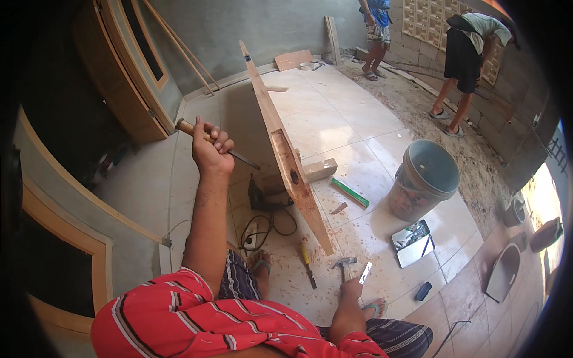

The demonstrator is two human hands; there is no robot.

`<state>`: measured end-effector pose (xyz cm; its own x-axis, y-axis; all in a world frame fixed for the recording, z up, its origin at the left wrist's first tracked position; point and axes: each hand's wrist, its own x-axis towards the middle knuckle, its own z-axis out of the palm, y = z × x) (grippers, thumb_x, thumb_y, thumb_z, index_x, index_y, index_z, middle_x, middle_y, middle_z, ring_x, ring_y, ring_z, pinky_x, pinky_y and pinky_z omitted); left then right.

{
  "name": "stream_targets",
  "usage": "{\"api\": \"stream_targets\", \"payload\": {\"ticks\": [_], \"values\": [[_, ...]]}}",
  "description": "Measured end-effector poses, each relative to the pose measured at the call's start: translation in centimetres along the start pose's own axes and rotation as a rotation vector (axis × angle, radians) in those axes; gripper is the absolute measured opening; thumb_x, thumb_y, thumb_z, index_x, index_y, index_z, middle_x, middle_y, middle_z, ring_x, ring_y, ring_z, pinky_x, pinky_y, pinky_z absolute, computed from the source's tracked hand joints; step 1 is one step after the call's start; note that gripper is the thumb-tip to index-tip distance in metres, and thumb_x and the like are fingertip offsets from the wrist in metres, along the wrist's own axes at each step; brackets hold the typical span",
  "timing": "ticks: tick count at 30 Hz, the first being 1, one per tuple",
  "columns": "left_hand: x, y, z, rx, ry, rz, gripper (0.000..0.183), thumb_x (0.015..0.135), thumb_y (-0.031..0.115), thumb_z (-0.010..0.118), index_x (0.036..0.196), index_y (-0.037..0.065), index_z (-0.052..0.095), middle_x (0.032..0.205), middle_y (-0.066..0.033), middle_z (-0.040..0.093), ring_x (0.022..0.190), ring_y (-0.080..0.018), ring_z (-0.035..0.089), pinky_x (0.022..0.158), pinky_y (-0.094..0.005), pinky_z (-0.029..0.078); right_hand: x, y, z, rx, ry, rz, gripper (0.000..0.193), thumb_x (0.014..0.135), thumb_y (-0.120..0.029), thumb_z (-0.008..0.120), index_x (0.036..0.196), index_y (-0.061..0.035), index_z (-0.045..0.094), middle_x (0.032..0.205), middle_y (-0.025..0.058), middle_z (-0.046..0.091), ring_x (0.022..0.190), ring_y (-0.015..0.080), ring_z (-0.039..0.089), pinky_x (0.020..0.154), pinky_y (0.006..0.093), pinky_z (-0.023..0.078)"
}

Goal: The person installs a metal latch mechanism into a wooden door frame. They use a hammer to drive a wooden dowel into the frame and then secure the latch plate with screws using a screwdriver.

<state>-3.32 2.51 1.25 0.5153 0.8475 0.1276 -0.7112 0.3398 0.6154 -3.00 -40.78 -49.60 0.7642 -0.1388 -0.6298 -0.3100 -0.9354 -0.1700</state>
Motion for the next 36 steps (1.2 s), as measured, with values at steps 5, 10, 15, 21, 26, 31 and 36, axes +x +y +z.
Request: {"api": "stream_targets", "payload": {"ticks": [5, 10, 15, 21, 26, 31, 36], "values": [[-2.2, 4.7, 6.0, -0.122, -0.247, 0.052, 0.033, 0.101, 0.042, 0.068, 0.087, 0.015, 0.055, 0.07, 0.0026, 0.044, 0.051, -0.0069, 0.033, 0.046, -0.0231, 0.025, -0.7, -0.6, 0.2, -0.174, 0.06, -0.022, 0.039, 0.088, -0.023, 0.071, 0.122, -0.0033, 0.071, 0.121, 0.0243, 0.072, 0.115, 0.0359, 0.072, 0.096, 0.042, 0.06], [-4.2, 4.5, 7.8, -0.12, -0.413, -0.016, 0.031, 0.103, 0.041, 0.067, 0.09, 0.015, 0.058, 0.072, 0.002, 0.046, 0.055, -0.008, 0.039, 0.051, -0.0241, 0.03, 0.1, -2.4, -0.6, -0.008, 0.027, -0.052, 0.037, 0.084, -0.025, 0.069, 0.11, -0.0003, 0.076, 0.107, 0.0235, 0.076, 0.099, 0.0315, 0.077, 0.084, 0.0399, 0.063], [-4.8, 2.6, 7.4, -0.167, -0.5, -0.046, 0.031, 0.104, 0.041, 0.067, 0.091, 0.014, 0.06, 0.064, 0.0053, 0.046, 0.058, -0.008, 0.044, 0.058, -0.0262, 0.035, 0.3, -3.6, -2.6, 0.479, -0.1, 0.005, 0.031, 0.085, -0.025, 0.069, 0.099, 0.0031, 0.068, 0.073, 0.0165, 0.069, 0.055, 0.0294, 0.068, 0.054, 0.0435, 0.056], [-5.0, 1.9, 8.0, -0.074, -0.57, -0.072, 0.036, 0.107, 0.042, 0.062, 0.087, 0.012, 0.061, 0.06, 0.0058, 0.041, 0.06, -0.0073, 0.041, 0.062, -0.0266, 0.036, -1.9, -5.9, -6.7, 1.003, -0.112, -0.077, 0.033, 0.088, -0.031, 0.077, 0.088, -0.0085, 0.054, 0.061, 0.0058, 0.049, 0.045, 0.0214, 0.05, 0.039, 0.0392, 0.042], [-5.7, 2.7, 8.3, -0.025, -0.557, -0.073, 0.029, 0.104, 0.032, 0.069, 0.085, 0.011, 0.061, 0.066, 0.0031, 0.048, 0.063, -0.0088, 0.046, 0.062, -0.0279, 0.038, -5.9, -10.0, -16.5, 1.119, 0.042, -0.212, 0.045, 0.095, -0.05, 0.071, 0.095, -0.0078, 0.056, 0.062, 0.0028, 0.049, 0.045, 0.0156, 0.051, 0.039, 0.0336, 0.042], [-5.6, 2.0, 8.6, -0.107, -0.628, -0.091, 0.024, 0.101, 0.025, 0.073, 0.086, 0.01, 0.061, 0.07, 0.0016, 0.051, 0.065, -0.0104, 0.049, 0.061, -0.0293, 0.04, -11.4, -12.3, -27.2, 1.357, 0.193, -0.546, 0.045, 0.102, -0.051, 0.065, 0.101, -0.0068, 0.058, 0.059, 0.0033, 0.052, 0.037, 0.0128, 0.047, 0.033, 0.0293, 0.038], [-5.0, 1.4, 8.5, -0.134, -0.653, -0.05, 0.026, 0.1, 0.027, 0.073, 0.087, 0.009, 0.061, 0.07, 0.0016, 0.05, 0.065, -0.0112, 0.049, 0.061, -0.0297, 0.04, -18.6, -13.9, -34.2, 1.325, 0.307, -0.876, 0.037, 0.106, -0.044, 0.062, 0.103, -0.0078, 0.062, 0.06, 0.0034, 0.053, 0.042, 0.0106, 0.048, 0.039, 0.026, 0.04]]}}
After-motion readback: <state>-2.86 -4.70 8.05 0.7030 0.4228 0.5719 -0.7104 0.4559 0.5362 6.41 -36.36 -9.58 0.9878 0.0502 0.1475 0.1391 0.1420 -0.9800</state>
